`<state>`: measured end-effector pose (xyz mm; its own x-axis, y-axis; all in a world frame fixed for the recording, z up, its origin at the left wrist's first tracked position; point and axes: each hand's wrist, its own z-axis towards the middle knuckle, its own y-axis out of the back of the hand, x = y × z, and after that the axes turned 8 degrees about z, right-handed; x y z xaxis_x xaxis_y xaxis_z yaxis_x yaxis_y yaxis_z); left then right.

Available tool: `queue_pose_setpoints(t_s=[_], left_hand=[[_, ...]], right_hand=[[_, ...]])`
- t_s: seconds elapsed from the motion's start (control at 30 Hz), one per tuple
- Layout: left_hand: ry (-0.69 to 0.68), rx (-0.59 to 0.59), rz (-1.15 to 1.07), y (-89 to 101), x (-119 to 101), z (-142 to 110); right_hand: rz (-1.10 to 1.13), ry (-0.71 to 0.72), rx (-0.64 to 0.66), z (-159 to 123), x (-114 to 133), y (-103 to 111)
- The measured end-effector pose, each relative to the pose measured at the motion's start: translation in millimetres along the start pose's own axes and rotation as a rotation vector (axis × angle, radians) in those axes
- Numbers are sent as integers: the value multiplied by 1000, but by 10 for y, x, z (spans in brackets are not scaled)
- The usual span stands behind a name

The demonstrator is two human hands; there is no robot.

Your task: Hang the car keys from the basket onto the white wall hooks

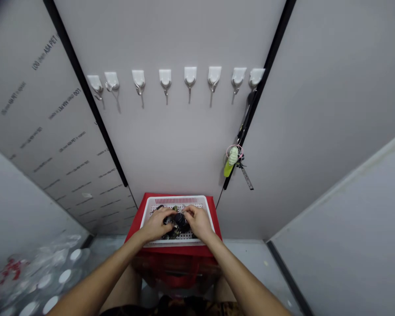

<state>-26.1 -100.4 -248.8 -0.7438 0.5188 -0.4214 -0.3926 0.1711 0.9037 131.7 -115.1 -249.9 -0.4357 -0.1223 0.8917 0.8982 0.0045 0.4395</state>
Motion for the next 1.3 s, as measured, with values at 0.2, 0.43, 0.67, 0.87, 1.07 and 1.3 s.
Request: queue_pose_setpoints(t_s=[0.2,0.43,0.67,0.87,1.07,1.3], left_hand=[[-19,-97,-292,71,-39,27],[32,-114,-569,187,-153,113],[101,-188,-616,378,-194,196],[-54,-191,-613,461,-375,288],[120,-233,-1028,486,-464,415],[161,-239,-1286,546,-531,450]], right_hand=[[329,-85,-26,12,245,65],[368,-79,-45,88,428,243],[444,-109,-61,130,529,358],[466,-89,35,163,712,377],[457,-8,-119,139,701,408],[507,-32,17,98,601,378]])
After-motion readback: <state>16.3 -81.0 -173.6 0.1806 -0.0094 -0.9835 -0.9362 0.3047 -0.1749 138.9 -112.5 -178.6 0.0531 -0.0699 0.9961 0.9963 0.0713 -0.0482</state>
